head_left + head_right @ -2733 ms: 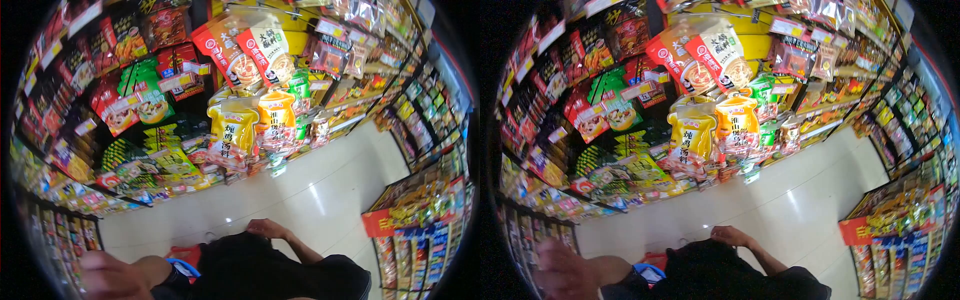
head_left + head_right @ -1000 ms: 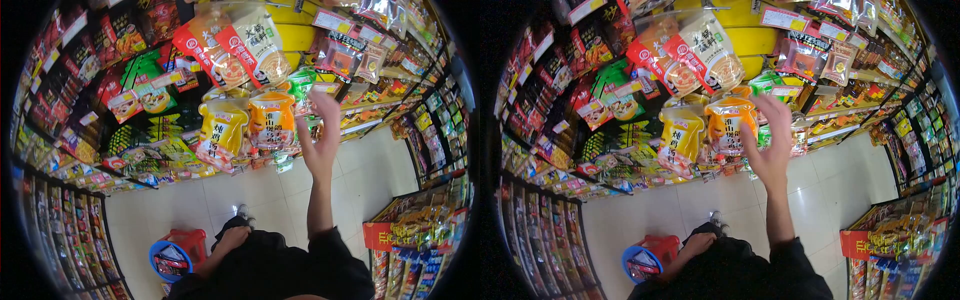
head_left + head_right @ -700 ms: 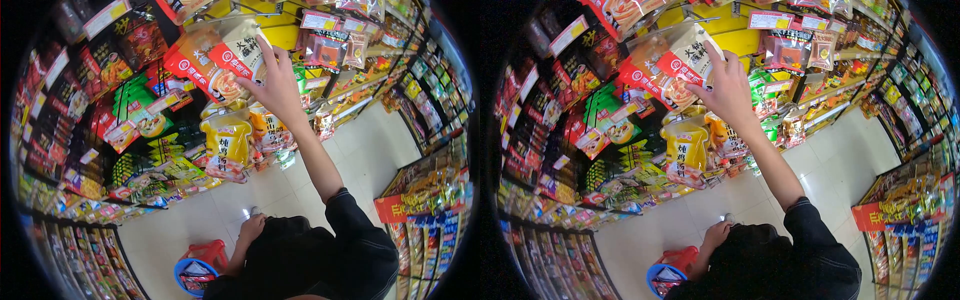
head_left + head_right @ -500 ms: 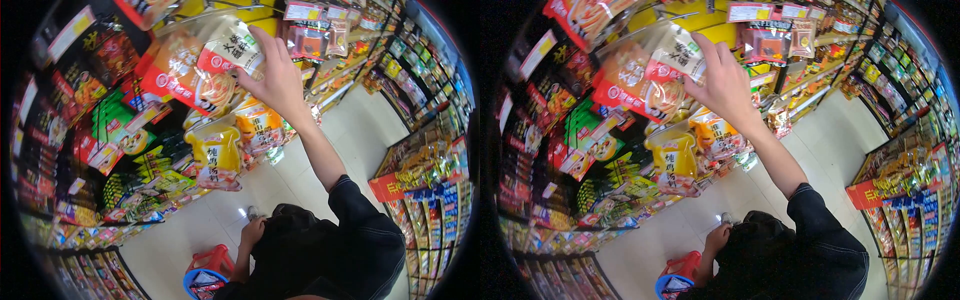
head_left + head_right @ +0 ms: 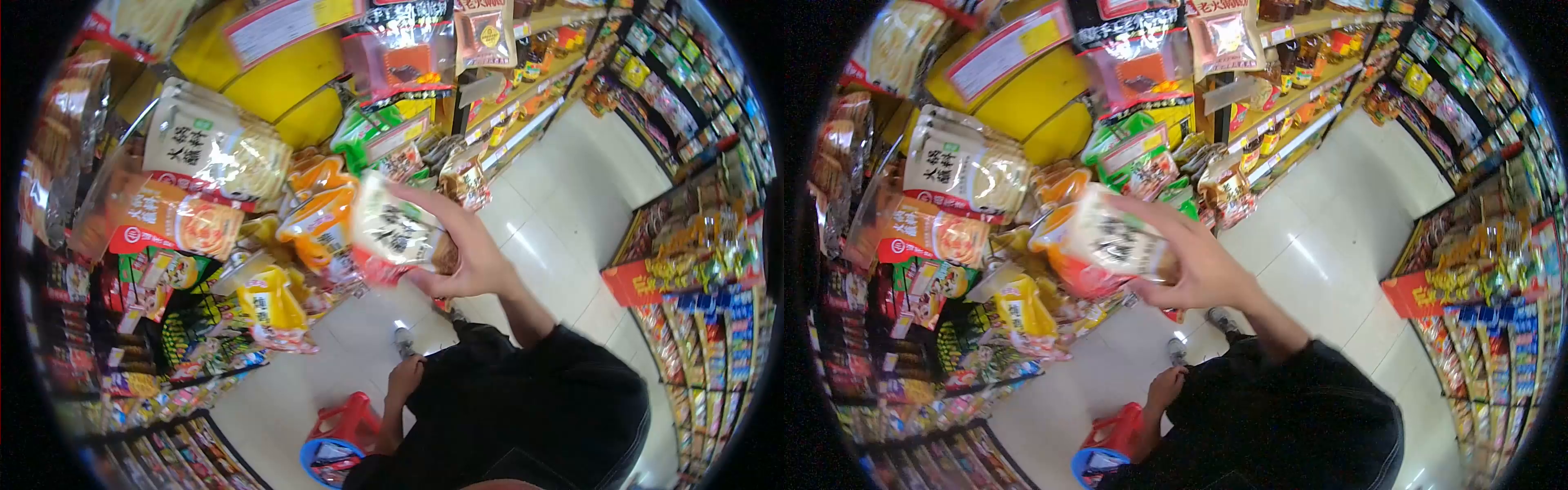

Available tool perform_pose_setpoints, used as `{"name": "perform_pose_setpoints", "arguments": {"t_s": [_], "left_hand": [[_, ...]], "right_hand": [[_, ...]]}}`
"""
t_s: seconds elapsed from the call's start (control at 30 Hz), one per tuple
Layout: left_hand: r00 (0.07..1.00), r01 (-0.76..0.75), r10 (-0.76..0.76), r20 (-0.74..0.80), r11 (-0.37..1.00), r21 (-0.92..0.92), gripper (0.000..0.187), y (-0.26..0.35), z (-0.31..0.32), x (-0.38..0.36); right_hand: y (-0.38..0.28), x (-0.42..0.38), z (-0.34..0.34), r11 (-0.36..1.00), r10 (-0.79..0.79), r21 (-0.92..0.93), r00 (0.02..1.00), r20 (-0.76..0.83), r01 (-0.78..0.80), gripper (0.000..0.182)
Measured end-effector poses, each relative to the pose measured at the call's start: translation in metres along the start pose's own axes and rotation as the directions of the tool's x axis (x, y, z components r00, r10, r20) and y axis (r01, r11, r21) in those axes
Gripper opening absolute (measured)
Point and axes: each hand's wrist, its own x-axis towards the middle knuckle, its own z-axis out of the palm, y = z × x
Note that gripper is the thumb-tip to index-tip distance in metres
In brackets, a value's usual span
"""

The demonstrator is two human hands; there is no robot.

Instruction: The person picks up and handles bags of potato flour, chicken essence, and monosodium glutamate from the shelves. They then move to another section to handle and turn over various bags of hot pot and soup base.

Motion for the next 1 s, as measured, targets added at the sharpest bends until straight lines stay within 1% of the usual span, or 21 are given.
{"name": "perform_pose_setpoints", "arguments": {"t_s": [0.03, 0.1, 0.17, 0.2, 0.23, 0.27, 0.3, 0.37, 0.4, 0.5, 0.53, 0.6, 0.63, 0.7, 0.77, 0.8, 0.9, 1.0], "left_hand": [[1.0, 0.02, -0.02, 0.003, 1.0, 0.01, 0.022, 0.014, 0.007, 0.015], [0.996, 0.08, -0.081, 0.033, 0.996, 0.034, 0.022, 0.039, 0.025, 0.032], [0.998, 0.06, -0.061, 0.031, 0.998, 0.028, 0.02, 0.052, 0.043, 0.05], [0.998, 0.054, -0.054, 0.019, 0.999, 0.003, 0.02, 0.054, 0.058, 0.058], [0.999, 0.046, -0.046, 0.004, 0.999, -0.025, 0.019, 0.062, 0.073, 0.062], [0.997, 0.063, -0.068, -0.036, 0.992, -0.113, 0.019, 0.065, 0.081, 0.063], [0.994, 0.108, -0.11, -0.007, 0.986, -0.126, 0.02, 0.072, 0.08, 0.065], [0.979, 0.204, -0.199, 0.053, 0.969, -0.139, 0.02, 0.088, 0.068, 0.066], [0.974, 0.224, -0.224, 0.021, 0.962, -0.156, 0.021, 0.083, 0.072, 0.066], [0.972, 0.217, -0.235, -0.016, 0.918, -0.331, 0.02, 0.085, 0.065, 0.055], [0.968, 0.222, -0.25, -0.039, 0.912, -0.344, 0.02, 0.085, 0.066, 0.051], [0.96, 0.212, -0.265, -0.091, 0.9, -0.381, 0.02, 0.089, 0.074, 0.052], [0.96, 0.235, -0.27, -0.073, 0.92, -0.314, 0.02, 0.081, 0.084, 0.054], [0.956, 0.282, -0.293, -0.035, 0.942, -0.179, 0.02, 0.074, 0.093, 0.053], [0.94, 0.303, -0.333, -0.076, 0.916, -0.265, 0.021, 0.074, 0.094, 0.044], [0.932, 0.308, -0.35, -0.093, 0.902, -0.304, 0.022, 0.074, 0.094, 0.041], [0.91, 0.34, -0.401, -0.101, 0.864, -0.37, 0.023, 0.059, 0.104, 0.038], [0.891, 0.396, -0.448, -0.078, 0.849, -0.349, 0.023, 0.055, 0.098, 0.039]], "right_hand": [[0.031, -0.022, -0.005, 0.993, 0.117, 0.02, 0.992, -0.04, -0.116, 0.086], [0.091, -0.056, -0.021, 0.974, 0.199, -0.069, 0.963, -0.181, -0.214, 0.083], [0.141, -0.064, -0.047, 0.957, 0.288, 0.114, 0.923, -0.256, -0.267, 0.081], [0.156, -0.06, -0.059, 0.974, 0.226, 0.083, 0.923, -0.311, -0.21, 0.079], [0.174, -0.056, -0.067, 0.958, 0.286, 0.125, 0.906, -0.312, -0.259, 0.077], [0.187, -0.054, -0.075, 0.969, 0.243, 0.045, 0.92, -0.306, -0.241, 0.074], [0.195, -0.048, -0.083, 0.976, 0.195, -0.035, 0.934, -0.3, -0.215, 0.071], [0.216, -0.041, -0.089, 0.986, 0.124, -0.065, 0.94, -0.317, -0.152, 0.064], [0.224, -0.039, -0.087, 0.989, 0.099, -0.072, 0.939, -0.33, -0.13, 0.061], [0.245, -0.029, -0.085, 0.996, 0.081, 0.003, 0.906, -0.415, -0.087, 0.056], [0.248, -0.024, -0.085, 0.996, 0.087, 0.041, 0.898, -0.432, -0.077, 0.056], [0.245, -0.019, -0.091, 0.994, 0.106, 0.006, 0.917, -0.384, -0.112, 0.058], [0.243, -0.015, -0.093, 0.992, 0.109, -0.016, 0.928, -0.356, -0.123, 0.058], [0.25, -0.006, -0.093, 0.997, -0.004, -0.076, 0.923, -0.384, -0.027, 0.06], [0.257, 0.003, -0.093, 0.987, -0.124, -0.149, 0.894, -0.43, 0.066, 0.061], [0.256, 0.004, -0.093, 0.989, -0.086, -0.149, 0.894, -0.439, 0.021, 0.061], [0.26, 0.005, -0.092, 0.987, -0.072, -0.161, 0.909, -0.411, 0.005, 0.063], [0.255, 0.013, -0.09, 0.981, -0.124, -0.19, 0.907, -0.403, 0.05, 0.061]]}}
